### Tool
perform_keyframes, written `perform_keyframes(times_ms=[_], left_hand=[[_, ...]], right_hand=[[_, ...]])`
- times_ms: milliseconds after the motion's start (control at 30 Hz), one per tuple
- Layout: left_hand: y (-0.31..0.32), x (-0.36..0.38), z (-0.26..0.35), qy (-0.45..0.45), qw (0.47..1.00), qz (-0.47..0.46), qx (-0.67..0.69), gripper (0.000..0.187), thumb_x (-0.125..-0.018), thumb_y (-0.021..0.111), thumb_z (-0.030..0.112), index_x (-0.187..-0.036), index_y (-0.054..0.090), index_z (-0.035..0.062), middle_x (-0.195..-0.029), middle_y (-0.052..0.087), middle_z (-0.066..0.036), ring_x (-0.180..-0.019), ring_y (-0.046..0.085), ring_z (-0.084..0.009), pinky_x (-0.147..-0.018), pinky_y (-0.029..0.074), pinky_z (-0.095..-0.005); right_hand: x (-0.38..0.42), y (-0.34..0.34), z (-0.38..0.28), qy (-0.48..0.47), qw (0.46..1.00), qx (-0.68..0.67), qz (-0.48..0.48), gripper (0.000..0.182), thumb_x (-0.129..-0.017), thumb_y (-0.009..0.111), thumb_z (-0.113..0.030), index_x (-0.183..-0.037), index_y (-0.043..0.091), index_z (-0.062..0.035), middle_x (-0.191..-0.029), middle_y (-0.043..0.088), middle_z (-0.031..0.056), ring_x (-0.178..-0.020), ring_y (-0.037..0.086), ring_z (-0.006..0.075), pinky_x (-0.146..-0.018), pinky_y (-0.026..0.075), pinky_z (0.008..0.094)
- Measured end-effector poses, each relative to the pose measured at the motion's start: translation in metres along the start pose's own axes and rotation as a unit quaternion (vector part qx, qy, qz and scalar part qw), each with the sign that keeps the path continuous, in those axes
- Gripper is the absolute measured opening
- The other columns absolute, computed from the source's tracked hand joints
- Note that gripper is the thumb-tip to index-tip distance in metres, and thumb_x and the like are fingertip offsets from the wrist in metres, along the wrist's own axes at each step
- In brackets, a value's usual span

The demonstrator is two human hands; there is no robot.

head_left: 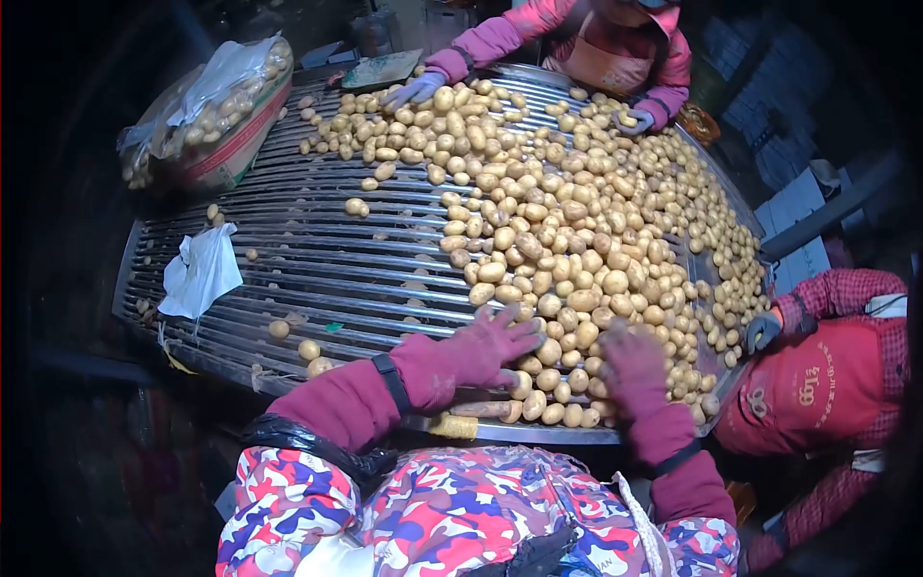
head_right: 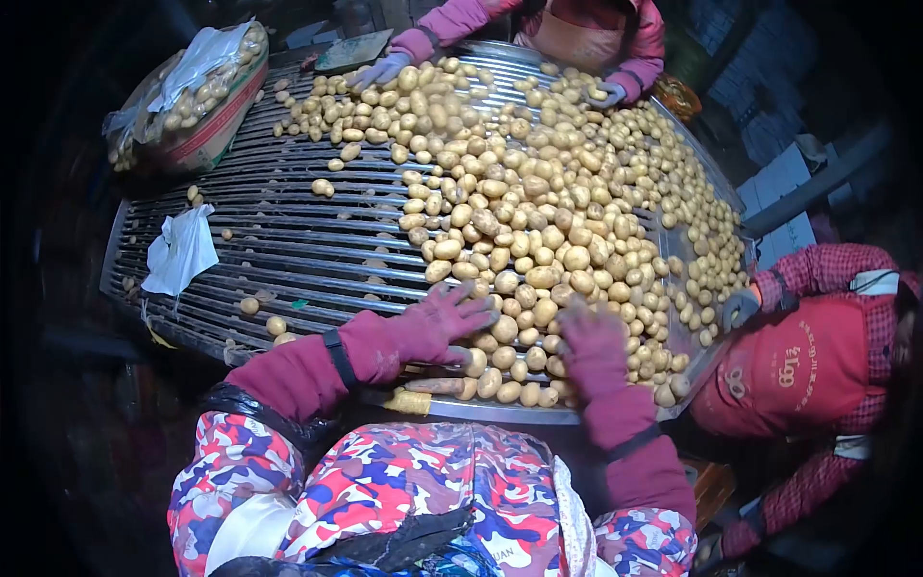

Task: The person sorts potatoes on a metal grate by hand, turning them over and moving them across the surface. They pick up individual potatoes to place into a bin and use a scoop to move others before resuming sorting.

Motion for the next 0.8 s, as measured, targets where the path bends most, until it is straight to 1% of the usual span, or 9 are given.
perform_keyframes(times_ms=[67,100,167,300,400,467,567,633,800], left_hand=[[-0.012,0.010,0.008,0.042,0.995,0.084,0.046,0.082,-0.086,0.066,0.047,-0.153,0.035,0.0123,-0.158,0.034,-0.017,-0.145,0.033,-0.0385,-0.117,0.026,-0.0577],[-0.022,0.018,0.006,0.040,0.989,0.114,0.082,0.080,-0.085,0.068,0.042,-0.152,0.037,0.0115,-0.157,0.036,-0.017,-0.145,0.033,-0.0373,-0.118,0.026,-0.0543],[-0.031,0.034,-0.014,0.032,0.977,0.181,0.109,0.077,-0.084,0.070,0.036,-0.149,0.041,0.0093,-0.154,0.040,-0.017,-0.144,0.035,-0.0366,-0.120,0.027,-0.0494],[-0.034,0.075,-0.088,-0.101,0.964,0.232,0.075,0.074,-0.084,0.071,0.036,-0.146,0.044,0.0065,-0.148,0.046,-0.020,-0.141,0.039,-0.0362,-0.120,0.028,-0.0447],[-0.029,0.090,-0.127,-0.189,0.956,0.215,0.063,0.074,-0.084,0.071,0.036,-0.148,0.044,0.0088,-0.149,0.046,-0.020,-0.142,0.038,-0.0366,-0.120,0.029,-0.0446],[-0.033,0.086,-0.136,-0.196,0.954,0.218,0.070,0.074,-0.084,0.071,0.036,-0.148,0.044,0.0095,-0.149,0.046,-0.019,-0.141,0.038,-0.0368,-0.120,0.029,-0.0449],[-0.047,0.067,-0.149,-0.192,0.951,0.233,0.073,0.071,-0.084,0.071,0.030,-0.147,0.045,0.0109,-0.147,0.048,-0.018,-0.139,0.041,-0.0365,-0.118,0.031,-0.0454],[-0.054,0.039,-0.156,-0.167,0.948,0.269,0.042,0.066,-0.084,0.071,0.022,-0.145,0.048,0.0126,-0.144,0.051,-0.014,-0.135,0.046,-0.0356,-0.116,0.033,-0.0467],[-0.066,-0.042,-0.173,-0.155,0.958,0.243,0.012,0.061,-0.085,0.068,0.030,-0.141,0.051,0.0132,-0.142,0.051,-0.012,-0.133,0.046,-0.0331,-0.111,0.036,-0.0461]], right_hand=[[-0.004,0.016,0.060,0.131,0.990,0.030,0.049,0.054,-0.084,0.068,-0.030,-0.133,0.059,-0.0111,-0.143,0.052,0.0122,-0.132,0.046,0.0388,-0.108,0.038,0.0494],[-0.008,0.013,0.072,0.126,0.990,0.029,0.055,0.054,-0.084,0.068,-0.030,-0.133,0.059,-0.0111,-0.143,0.052,0.0122,-0.132,0.046,0.0388,-0.108,0.038,0.0494],[-0.015,0.009,0.092,0.202,0.979,-0.005,0.003,0.057,-0.088,0.067,-0.032,-0.140,0.052,-0.0105,-0.145,0.048,0.0154,-0.136,0.042,0.0367,-0.110,0.037,0.0503],[-0.056,-0.007,0.038,0.043,0.983,-0.098,0.151,0.054,-0.087,0.069,-0.025,-0.137,0.053,-0.0110,-0.129,0.060,0.0163,-0.119,0.056,0.0359,-0.103,0.045,0.0434],[-0.110,-0.025,-0.006,0.041,0.982,-0.163,0.089,0.050,-0.089,0.068,-0.021,-0.137,0.056,-0.0149,-0.127,0.062,0.0162,-0.117,0.059,0.0355,-0.100,0.048,0.0440],[-0.147,-0.030,-0.022,-0.006,0.976,-0.151,0.159,0.053,-0.083,0.071,-0.016,-0.134,0.056,-0.0172,-0.126,0.062,0.0139,-0.114,0.059,0.0357,-0.096,0.049,0.0450],[-0.200,0.000,-0.033,-0.041,0.985,-0.048,0.160,0.056,-0.078,0.073,-0.015,-0.131,0.056,-0.0190,-0.125,0.057,0.0059,-0.115,0.056,0.0292,-0.090,0.050,0.0413],[-0.224,0.028,-0.032,-0.026,0.994,-0.088,0.066,0.056,-0.075,0.073,-0.014,-0.128,0.058,-0.0242,-0.129,0.056,0.0023,-0.118,0.054,0.0280,-0.093,0.050,0.0409],[-0.230,0.036,-0.018,-0.022,0.986,-0.125,0.108,0.049,-0.081,0.071,-0.016,-0.128,0.060,-0.0246,-0.122,0.061,0.0038,-0.110,0.059,0.0271,-0.089,0.052,0.0395]])
Point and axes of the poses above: each hand's wrist, its own x-axis away from the middle knuckle, its own y-axis out of the palm, z = x × y, the point moved 5 cm from there along -x, towards the middle knuckle
